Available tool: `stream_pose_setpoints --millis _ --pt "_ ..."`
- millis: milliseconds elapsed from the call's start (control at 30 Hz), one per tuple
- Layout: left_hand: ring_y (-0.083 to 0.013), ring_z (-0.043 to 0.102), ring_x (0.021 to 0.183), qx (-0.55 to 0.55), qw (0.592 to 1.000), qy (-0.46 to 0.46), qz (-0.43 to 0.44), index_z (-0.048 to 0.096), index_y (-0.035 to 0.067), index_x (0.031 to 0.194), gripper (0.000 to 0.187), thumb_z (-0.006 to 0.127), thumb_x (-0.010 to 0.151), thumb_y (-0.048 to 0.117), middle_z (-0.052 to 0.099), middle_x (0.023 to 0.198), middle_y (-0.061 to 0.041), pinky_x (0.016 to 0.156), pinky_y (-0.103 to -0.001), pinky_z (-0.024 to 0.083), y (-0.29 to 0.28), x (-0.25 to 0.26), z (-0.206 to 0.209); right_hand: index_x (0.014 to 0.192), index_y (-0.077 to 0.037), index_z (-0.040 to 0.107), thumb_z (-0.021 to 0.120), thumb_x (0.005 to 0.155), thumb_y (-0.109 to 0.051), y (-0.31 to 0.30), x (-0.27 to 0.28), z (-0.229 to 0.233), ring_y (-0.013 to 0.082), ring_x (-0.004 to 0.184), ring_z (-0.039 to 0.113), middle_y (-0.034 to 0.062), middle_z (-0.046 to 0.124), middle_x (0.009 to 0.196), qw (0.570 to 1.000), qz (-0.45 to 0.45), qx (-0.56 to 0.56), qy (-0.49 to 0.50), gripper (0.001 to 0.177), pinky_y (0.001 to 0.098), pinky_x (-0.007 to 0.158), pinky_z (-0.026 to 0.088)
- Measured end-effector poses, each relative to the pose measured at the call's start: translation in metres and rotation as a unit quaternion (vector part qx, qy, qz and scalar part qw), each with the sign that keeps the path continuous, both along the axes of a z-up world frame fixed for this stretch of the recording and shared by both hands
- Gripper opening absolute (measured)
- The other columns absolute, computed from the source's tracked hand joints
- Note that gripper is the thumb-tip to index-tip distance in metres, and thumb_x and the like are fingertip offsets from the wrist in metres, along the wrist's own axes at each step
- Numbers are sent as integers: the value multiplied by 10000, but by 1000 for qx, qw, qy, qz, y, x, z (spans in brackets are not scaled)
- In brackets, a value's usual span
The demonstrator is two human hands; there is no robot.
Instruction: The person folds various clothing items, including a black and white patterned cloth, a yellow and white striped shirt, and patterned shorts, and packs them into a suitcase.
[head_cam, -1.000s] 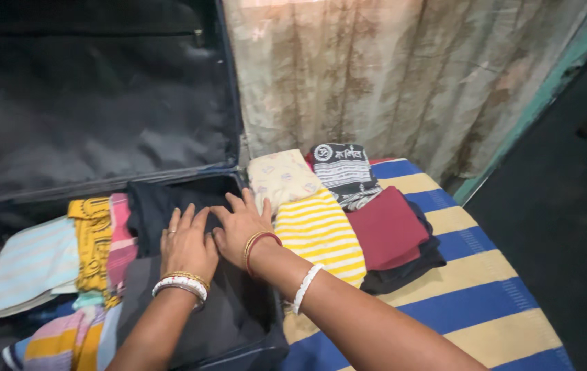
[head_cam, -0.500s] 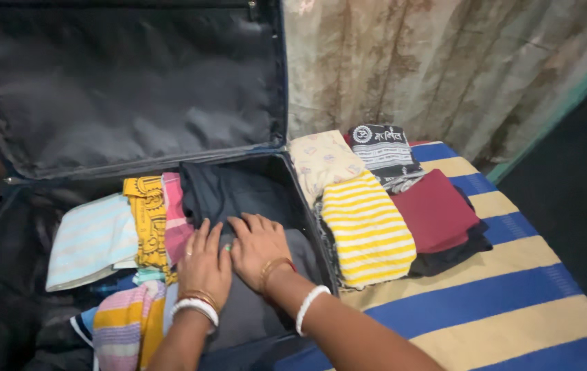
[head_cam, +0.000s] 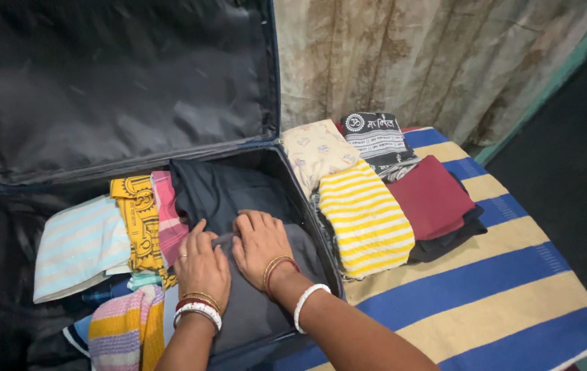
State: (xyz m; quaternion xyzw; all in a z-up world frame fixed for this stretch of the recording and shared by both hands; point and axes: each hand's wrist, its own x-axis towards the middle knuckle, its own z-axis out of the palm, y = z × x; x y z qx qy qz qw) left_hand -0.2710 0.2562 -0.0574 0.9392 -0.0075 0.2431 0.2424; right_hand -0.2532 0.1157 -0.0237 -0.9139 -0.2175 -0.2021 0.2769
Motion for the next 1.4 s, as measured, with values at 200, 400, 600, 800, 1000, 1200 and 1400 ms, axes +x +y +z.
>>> stream_pose_setpoints --millis 200,400,600,800,1000,1200,1400 --pt "-352 597 1157 -39 997 -29 -55 645 77 1033 153 623 890 125 688 1198 -95 997 -469 467 9 -1 23 1056 -128 596 610 917 -200 -9 8 14 316 1099 549 99 586 1116 999 27 -27 -11 158 482 957 385" --pt "-397 598 1034 -20 993 -81 -83 670 76 1029 131 643 906 112 694 1029 -148 919 -491 466 25 10 98 1064 -127 573 596 972 -211 -10 30 81 312 980 578 79 610 1009 995 56 -45 -72 126 473 840 417" --pt "-364 608 1060 -33 979 -182 -89 697 106 1050 201 711 858 163 707 1101 -127 936 -461 472 42 20 193 1062 -138 568 602 979 -222 -3 48 173 296 956 580 53 619 993 987 81 -8 -140 123 443 804 431" --pt "-323 632 735 -174 983 -54 32 604 59 1297 505 785 902 316 678 971 -163 753 -428 517 51 12 240 1050 -158 570 614 957 -199 9 48 245 282 959 592 32 633 992 975 92 44 -198 111 441 797 419" --pt "-90 678 835 -364 914 43 -171 734 7 1094 284 689 912 221 769 983 -46 753 -310 547 89 34 236 1028 -144 608 641 936 -222 16 48 273 298 934 620 56 665 963 975 135 58 -167 125 437 794 454" --pt "-114 616 950 -388 898 -63 -199 690 45 1014 223 591 861 -83 675 1006 -31 875 -254 486 117 41 260 1024 -86 724 599 986 -345 19 78 282 322 911 746 144 769 984 971 130 130 155 290 435 804 591" --pt "-196 599 1029 -601 753 2 -268 563 92 813 188 524 960 -17 679 1088 -60 895 -324 509 123 9 312 1376 -154 519 834 693 -271 26 100 255 279 1197 612 156 627 1288 966 188 22 173 761 386 1012 503"
